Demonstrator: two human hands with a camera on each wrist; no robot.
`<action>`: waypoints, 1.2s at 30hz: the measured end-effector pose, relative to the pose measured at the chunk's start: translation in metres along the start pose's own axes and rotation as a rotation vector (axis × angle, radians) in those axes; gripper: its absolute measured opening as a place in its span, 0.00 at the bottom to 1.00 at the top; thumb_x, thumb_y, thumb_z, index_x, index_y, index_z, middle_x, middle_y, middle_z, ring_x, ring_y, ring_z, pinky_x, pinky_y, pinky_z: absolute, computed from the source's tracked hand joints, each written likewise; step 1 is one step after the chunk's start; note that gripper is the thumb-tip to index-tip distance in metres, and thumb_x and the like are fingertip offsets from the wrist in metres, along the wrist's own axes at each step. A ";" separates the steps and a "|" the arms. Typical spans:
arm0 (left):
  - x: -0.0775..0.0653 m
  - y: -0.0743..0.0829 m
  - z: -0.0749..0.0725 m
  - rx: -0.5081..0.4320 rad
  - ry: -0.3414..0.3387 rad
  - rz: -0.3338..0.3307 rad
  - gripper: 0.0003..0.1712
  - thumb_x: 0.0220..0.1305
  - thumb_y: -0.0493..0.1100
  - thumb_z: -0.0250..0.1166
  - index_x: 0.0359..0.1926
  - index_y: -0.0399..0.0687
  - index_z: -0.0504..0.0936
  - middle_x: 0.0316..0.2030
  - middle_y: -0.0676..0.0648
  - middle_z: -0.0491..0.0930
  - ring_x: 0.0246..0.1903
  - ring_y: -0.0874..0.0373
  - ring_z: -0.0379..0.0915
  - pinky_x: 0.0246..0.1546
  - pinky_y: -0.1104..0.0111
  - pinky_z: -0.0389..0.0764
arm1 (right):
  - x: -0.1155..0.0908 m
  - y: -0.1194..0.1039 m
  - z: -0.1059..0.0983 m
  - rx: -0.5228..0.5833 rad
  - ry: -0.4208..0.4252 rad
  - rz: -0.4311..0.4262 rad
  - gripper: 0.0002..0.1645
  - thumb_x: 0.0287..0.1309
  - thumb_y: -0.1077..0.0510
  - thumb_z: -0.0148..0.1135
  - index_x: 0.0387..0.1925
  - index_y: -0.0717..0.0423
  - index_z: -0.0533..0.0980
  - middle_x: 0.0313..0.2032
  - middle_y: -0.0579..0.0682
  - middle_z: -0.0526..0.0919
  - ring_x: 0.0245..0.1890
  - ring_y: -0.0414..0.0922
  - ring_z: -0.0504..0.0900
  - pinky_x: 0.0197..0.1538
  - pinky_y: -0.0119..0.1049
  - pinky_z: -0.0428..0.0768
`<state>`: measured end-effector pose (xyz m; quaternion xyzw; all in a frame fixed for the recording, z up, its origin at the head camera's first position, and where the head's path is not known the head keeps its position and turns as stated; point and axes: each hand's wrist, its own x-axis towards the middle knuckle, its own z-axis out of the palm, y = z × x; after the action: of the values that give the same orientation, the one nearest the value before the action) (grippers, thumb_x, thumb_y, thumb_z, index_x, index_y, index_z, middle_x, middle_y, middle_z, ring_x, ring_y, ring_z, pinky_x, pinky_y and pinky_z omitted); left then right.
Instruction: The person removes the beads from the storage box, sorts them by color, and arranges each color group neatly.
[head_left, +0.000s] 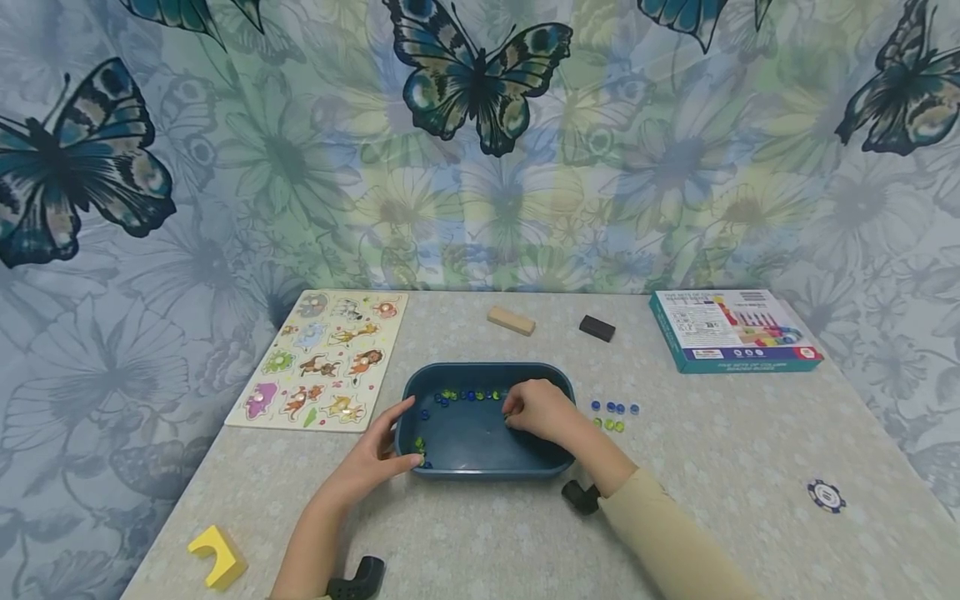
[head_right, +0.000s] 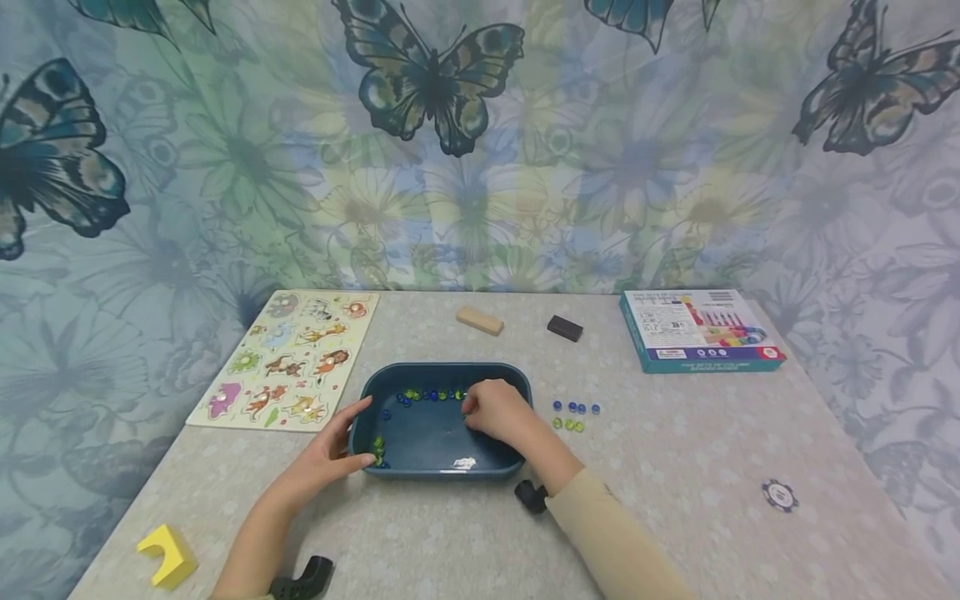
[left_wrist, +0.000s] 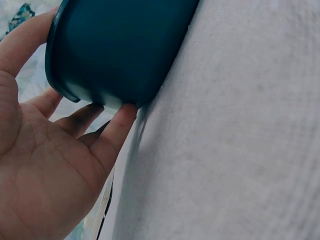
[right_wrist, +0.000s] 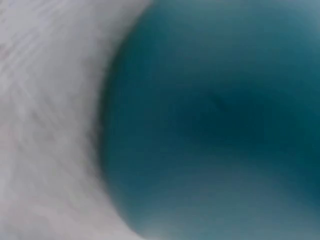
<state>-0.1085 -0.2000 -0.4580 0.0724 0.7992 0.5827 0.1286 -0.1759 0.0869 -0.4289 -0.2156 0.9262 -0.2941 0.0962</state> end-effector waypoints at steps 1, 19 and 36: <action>0.000 0.000 0.000 -0.005 0.003 -0.010 0.47 0.55 0.42 0.69 0.70 0.65 0.54 0.71 0.43 0.45 0.67 0.36 0.46 0.60 0.44 0.59 | -0.002 0.000 -0.003 0.021 0.005 -0.008 0.04 0.49 0.61 0.69 0.29 0.51 0.81 0.24 0.41 0.79 0.23 0.35 0.75 0.28 0.31 0.75; -0.001 0.001 0.000 -0.005 0.002 -0.030 0.47 0.54 0.42 0.69 0.70 0.65 0.54 0.72 0.44 0.44 0.68 0.36 0.43 0.61 0.43 0.55 | -0.084 0.068 -0.096 0.119 0.154 0.144 0.09 0.58 0.55 0.62 0.39 0.55 0.80 0.32 0.46 0.81 0.33 0.42 0.78 0.35 0.36 0.77; -0.001 0.002 -0.001 -0.008 -0.006 -0.028 0.47 0.54 0.43 0.70 0.71 0.62 0.54 0.72 0.42 0.44 0.68 0.36 0.44 0.61 0.44 0.56 | -0.098 0.117 -0.073 -0.009 0.023 0.263 0.04 0.51 0.62 0.65 0.31 0.57 0.80 0.25 0.46 0.77 0.28 0.42 0.72 0.33 0.37 0.73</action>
<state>-0.1082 -0.2001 -0.4559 0.0621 0.7974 0.5838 0.1393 -0.1510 0.2540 -0.4338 -0.0894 0.9488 -0.2771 0.1221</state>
